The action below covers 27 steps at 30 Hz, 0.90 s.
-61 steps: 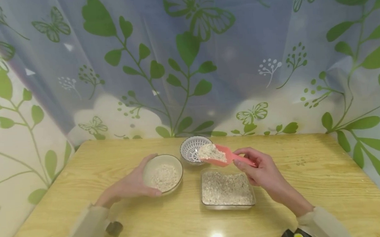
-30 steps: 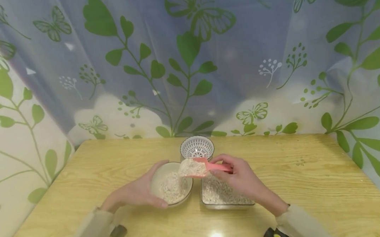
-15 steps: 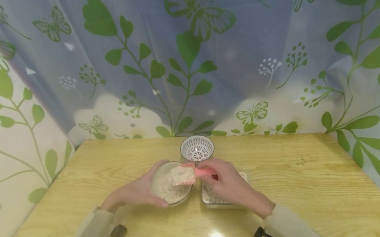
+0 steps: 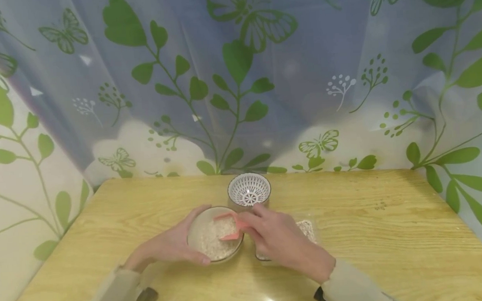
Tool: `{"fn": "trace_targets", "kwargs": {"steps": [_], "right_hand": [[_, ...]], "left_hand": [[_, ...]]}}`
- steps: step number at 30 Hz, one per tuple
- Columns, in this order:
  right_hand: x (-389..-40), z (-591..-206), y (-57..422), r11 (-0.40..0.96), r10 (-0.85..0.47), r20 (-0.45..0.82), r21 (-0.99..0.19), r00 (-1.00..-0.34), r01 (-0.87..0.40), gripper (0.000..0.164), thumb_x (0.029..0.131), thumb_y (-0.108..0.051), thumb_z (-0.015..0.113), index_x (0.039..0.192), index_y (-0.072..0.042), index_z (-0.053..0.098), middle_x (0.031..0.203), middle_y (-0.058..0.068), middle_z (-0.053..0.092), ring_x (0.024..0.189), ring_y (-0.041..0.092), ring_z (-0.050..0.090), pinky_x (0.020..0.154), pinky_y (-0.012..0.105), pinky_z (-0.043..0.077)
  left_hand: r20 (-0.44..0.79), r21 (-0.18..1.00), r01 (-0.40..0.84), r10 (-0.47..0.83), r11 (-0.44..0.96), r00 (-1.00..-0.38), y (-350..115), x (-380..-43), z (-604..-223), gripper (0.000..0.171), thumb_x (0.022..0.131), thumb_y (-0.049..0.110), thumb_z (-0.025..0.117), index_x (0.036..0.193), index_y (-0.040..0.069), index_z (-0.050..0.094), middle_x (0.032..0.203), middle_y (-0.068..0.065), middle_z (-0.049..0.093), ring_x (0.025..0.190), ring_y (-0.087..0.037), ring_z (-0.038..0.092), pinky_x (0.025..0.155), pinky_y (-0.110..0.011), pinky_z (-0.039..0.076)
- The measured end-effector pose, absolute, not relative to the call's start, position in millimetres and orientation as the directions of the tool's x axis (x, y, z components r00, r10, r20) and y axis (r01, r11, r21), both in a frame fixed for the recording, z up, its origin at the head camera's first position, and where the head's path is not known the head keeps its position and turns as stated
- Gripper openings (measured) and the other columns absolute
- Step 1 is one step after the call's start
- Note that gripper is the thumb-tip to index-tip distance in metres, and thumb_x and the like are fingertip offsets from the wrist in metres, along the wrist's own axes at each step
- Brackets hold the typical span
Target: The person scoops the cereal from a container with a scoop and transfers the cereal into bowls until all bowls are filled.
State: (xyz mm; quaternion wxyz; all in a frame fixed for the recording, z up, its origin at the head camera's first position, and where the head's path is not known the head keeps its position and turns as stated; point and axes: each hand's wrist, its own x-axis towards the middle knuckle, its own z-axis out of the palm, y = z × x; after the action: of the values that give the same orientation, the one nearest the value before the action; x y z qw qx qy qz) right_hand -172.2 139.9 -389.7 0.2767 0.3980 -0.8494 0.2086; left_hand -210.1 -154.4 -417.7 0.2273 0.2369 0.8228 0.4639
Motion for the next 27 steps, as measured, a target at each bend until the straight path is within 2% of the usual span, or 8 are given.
{"fn": "trace_targets", "kwargs": {"steps": [3,6,11,14,18,22,27], "right_hand": [[-173.9,-391.1,137.4,0.599,-0.568,0.639,-0.111,-0.518,-0.793,0.031,0.082,-0.005,0.08,0.107,-0.019,0.07,0.081,-0.007,0.054,0.059,-0.003,0.033,0.049,0.008,0.029],[-174.6,-392.1,135.8,0.605,-0.577,0.629,-0.101,-0.522,-0.79,0.03,0.083,-0.004,0.079,0.107,-0.019,0.071,0.079,-0.008,0.051,0.058,-0.003,0.03,0.048,0.007,0.025],[-173.9,-391.6,134.7,0.609,-0.588,0.608,-0.102,-0.534,-0.787,0.03,0.084,-0.004,0.078,0.109,-0.019,0.072,0.077,-0.008,0.047,0.057,-0.004,0.027,0.047,0.008,0.022],[-173.3,-391.6,135.1,0.614,-0.588,0.599,-0.106,-0.543,-0.782,0.03,0.084,-0.005,0.078,0.11,-0.02,0.073,0.077,-0.008,0.047,0.056,-0.004,0.028,0.047,0.008,0.022],[-172.8,-392.7,137.2,0.623,-0.584,0.594,-0.11,-0.554,-0.774,0.029,0.084,-0.006,0.079,0.109,-0.02,0.072,0.078,-0.008,0.049,0.056,-0.004,0.029,0.047,0.008,0.023],[-172.5,-393.2,137.5,0.621,-0.58,0.601,-0.111,-0.55,-0.776,0.03,0.083,-0.006,0.079,0.11,-0.019,0.073,0.079,-0.008,0.049,0.056,-0.005,0.029,0.047,0.008,0.023],[-171.2,-390.1,133.8,0.589,-0.596,0.62,-0.094,-0.51,-0.802,0.031,0.084,-0.004,0.077,0.112,-0.018,0.074,0.078,-0.007,0.046,0.058,-0.004,0.026,0.047,0.007,0.02]], "left_hand": [[-0.154,0.885,0.164,0.606,0.436,-0.78,-156.8,-209.7,-419.1,0.126,0.07,0.036,0.094,0.164,0.026,0.011,0.153,-0.006,0.044,0.13,-0.024,0.051,0.11,-0.044,0.044],[-0.165,0.909,0.127,0.623,0.398,-0.765,-159.5,-210.2,-421.0,0.119,0.078,0.033,0.09,0.164,0.025,0.009,0.154,-0.009,0.041,0.128,-0.023,0.054,0.106,-0.037,0.048],[-0.162,0.929,0.1,0.636,0.356,-0.755,-165.5,-213.5,-423.0,0.092,0.095,0.029,0.074,0.165,0.022,0.014,0.156,-0.014,0.041,0.131,-0.028,0.056,0.101,-0.03,0.054],[-0.156,0.945,0.07,0.626,0.321,-0.764,-169.2,-215.5,-423.4,0.075,0.101,0.018,0.063,0.164,0.022,0.022,0.159,-0.015,0.041,0.134,-0.03,0.054,0.1,-0.031,0.055],[-0.156,0.958,0.033,0.614,0.286,-0.773,-169.9,-216.1,-423.5,0.068,0.099,0.007,0.051,0.162,0.021,0.028,0.159,-0.018,0.04,0.129,-0.028,0.054,0.096,-0.031,0.057],[-0.141,0.95,0.059,0.588,0.307,-0.797,-170.5,-214.6,-422.4,0.066,0.098,0.004,0.046,0.16,0.018,0.033,0.158,-0.018,0.043,0.124,-0.025,0.055,0.092,-0.027,0.055],[-0.136,0.946,0.065,0.57,0.318,-0.81,-178.7,-211.7,-419.2,0.062,0.099,0.003,0.043,0.16,0.016,0.034,0.157,-0.019,0.044,0.123,-0.026,0.054,0.091,-0.027,0.056]]}}
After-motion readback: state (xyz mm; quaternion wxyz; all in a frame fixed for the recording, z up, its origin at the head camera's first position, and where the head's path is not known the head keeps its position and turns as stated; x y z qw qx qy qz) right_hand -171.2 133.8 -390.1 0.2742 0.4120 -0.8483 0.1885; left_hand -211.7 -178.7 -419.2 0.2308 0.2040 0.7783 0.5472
